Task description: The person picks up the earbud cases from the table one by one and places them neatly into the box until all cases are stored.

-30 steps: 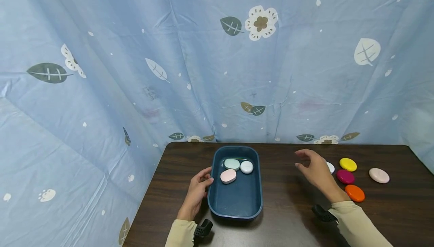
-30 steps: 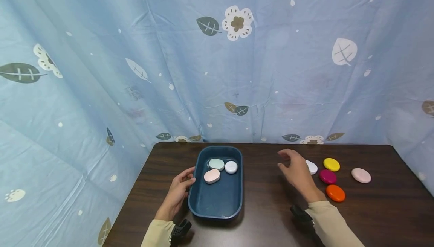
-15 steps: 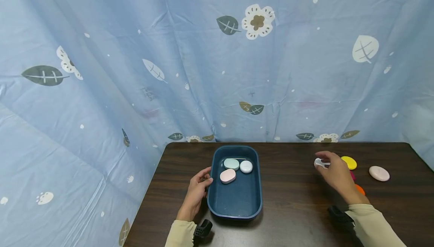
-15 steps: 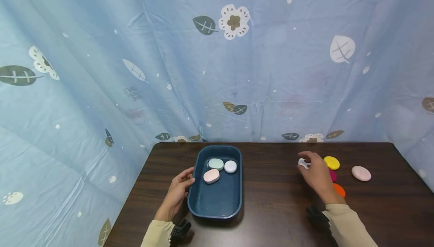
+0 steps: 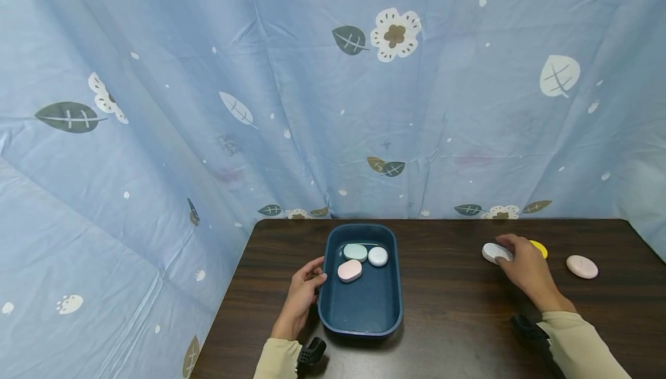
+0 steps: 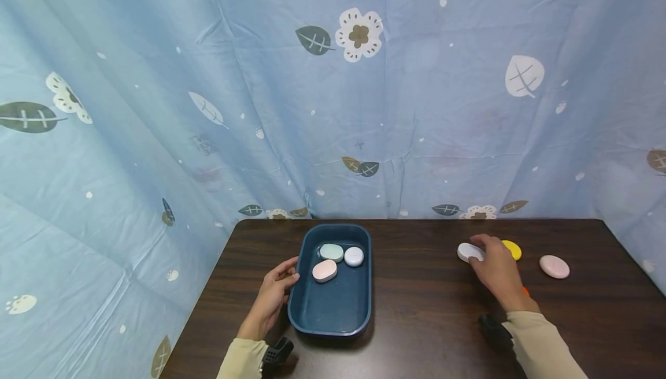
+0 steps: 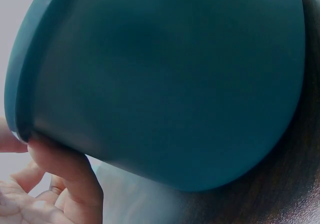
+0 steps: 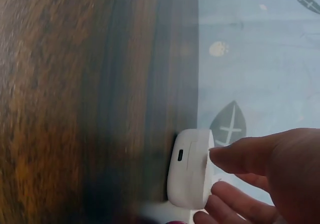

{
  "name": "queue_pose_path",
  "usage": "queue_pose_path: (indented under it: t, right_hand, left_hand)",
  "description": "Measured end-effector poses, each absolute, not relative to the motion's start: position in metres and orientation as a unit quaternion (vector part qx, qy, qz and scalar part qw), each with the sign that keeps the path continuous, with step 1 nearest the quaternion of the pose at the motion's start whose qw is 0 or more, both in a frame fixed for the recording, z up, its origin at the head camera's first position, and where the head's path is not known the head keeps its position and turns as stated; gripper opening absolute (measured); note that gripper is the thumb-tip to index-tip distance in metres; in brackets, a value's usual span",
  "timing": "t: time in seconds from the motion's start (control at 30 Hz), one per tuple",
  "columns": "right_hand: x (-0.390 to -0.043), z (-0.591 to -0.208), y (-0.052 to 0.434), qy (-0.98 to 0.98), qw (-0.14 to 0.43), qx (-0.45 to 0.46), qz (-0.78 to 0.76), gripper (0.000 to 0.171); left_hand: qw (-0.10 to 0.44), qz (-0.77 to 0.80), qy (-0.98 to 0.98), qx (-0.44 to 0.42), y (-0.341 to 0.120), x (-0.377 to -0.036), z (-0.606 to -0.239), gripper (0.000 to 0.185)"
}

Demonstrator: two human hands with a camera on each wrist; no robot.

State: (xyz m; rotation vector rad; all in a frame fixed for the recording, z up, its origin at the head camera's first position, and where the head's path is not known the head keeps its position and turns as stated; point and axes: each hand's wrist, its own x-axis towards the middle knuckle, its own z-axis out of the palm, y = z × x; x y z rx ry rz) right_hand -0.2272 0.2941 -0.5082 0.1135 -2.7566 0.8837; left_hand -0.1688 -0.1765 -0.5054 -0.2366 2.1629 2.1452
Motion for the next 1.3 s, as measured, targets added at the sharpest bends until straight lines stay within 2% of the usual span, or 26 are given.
queue_pose_path:
  t: [0.37,0.67,0.9,1.3]
  right_hand:
    - [-0.232,-0.510,0.293,-0.957,0.066,0.044,0.280,0.052]
    - [-0.233,-0.508,0.286,-0.964,0.045,0.064,0.255,0.051]
    - [-0.220,-0.496,0.261,-0.954,0.071,0.085,0.279,0.049]
    - [-0.200,-0.451,0.191,-0.926,0.100,0.165,0.326,0.048]
  left_hand:
    - [0.045,0.700,0.709,-0.077,-0.178,-0.168,-0.505,0.046]
    - [0.046,0.701,0.707,-0.080,-0.178,-0.169,-0.507,0.045]
    - [0.046,0.700,0.708,-0.082,-0.177,-0.169,-0.507,0.044]
    - [0.043,0.699,0.709,-0.083,-0.176,-0.168,-0.505,0.044]
